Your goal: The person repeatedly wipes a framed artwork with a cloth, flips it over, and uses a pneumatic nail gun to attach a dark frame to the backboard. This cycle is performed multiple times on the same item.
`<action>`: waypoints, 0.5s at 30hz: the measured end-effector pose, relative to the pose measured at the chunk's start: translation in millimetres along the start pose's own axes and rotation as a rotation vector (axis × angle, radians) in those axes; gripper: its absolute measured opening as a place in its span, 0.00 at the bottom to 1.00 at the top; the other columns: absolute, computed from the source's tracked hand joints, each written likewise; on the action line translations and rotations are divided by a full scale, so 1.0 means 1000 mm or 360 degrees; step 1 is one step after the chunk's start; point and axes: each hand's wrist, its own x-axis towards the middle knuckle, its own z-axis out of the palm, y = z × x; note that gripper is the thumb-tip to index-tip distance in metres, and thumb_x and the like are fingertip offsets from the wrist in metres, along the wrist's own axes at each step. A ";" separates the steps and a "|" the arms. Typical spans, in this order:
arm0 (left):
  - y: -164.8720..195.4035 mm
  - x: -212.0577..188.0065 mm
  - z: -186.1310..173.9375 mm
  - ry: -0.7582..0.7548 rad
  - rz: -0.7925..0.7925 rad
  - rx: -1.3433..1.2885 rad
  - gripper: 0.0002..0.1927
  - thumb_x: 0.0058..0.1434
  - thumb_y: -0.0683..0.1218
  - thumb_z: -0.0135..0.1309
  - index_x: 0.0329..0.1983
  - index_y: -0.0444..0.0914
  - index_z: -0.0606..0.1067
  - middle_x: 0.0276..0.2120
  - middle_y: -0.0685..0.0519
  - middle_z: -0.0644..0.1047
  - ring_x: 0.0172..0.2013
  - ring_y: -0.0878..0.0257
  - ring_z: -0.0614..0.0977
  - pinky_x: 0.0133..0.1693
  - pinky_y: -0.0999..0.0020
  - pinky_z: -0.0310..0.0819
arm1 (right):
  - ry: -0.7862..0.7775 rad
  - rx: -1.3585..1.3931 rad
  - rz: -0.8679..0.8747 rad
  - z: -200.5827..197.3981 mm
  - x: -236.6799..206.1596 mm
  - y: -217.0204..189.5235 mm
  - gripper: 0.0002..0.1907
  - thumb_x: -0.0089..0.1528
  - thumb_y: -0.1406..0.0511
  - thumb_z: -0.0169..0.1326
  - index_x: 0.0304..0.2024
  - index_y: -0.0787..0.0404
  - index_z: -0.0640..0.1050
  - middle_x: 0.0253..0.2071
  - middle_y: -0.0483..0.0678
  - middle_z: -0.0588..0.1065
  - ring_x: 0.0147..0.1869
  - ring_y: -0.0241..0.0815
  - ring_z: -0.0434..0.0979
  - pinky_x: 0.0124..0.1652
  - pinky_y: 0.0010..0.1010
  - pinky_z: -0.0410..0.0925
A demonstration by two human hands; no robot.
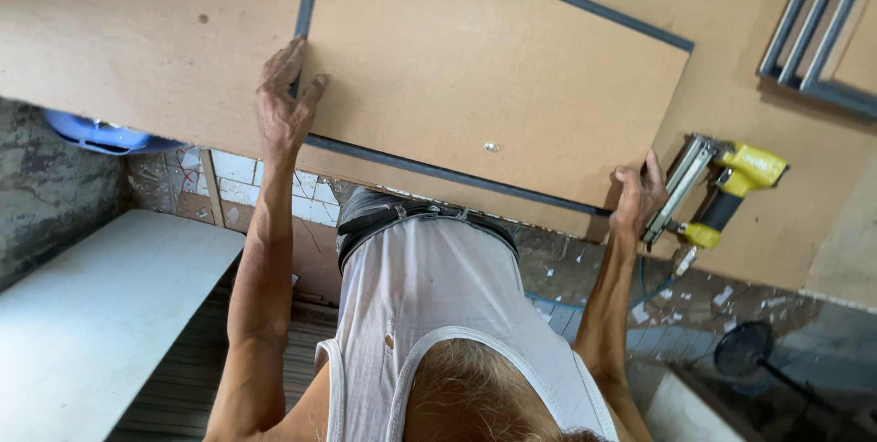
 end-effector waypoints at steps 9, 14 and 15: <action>-0.003 0.033 -0.017 -0.0041 0.0009 0.0189 0.17 0.65 0.38 0.56 0.56 0.33 0.82 0.52 0.37 0.83 0.48 0.52 0.88 0.47 0.63 0.86 | -0.0090 -0.0302 -0.0031 -0.029 -0.015 -0.012 0.29 0.60 0.75 0.58 0.63 0.78 0.70 0.46 0.54 0.78 0.43 0.40 0.83 0.44 0.28 0.78; 0.016 0.131 0.023 -0.0211 0.1219 0.0095 0.20 0.72 0.41 0.54 0.64 0.27 0.77 0.54 0.37 0.80 0.51 0.49 0.86 0.49 0.60 0.87 | -0.0270 -0.0734 -0.0067 -0.057 -0.057 -0.028 0.31 0.56 0.75 0.61 0.64 0.71 0.75 0.51 0.55 0.78 0.48 0.43 0.82 0.48 0.31 0.78; 0.023 0.149 0.036 -0.0216 0.1390 0.0055 0.20 0.76 0.45 0.57 0.63 0.25 0.76 0.51 0.39 0.80 0.49 0.47 0.85 0.47 0.59 0.85 | -0.0387 -0.0823 -0.0255 -0.062 -0.062 -0.029 0.34 0.55 0.76 0.63 0.66 0.71 0.74 0.53 0.57 0.76 0.51 0.45 0.80 0.52 0.33 0.77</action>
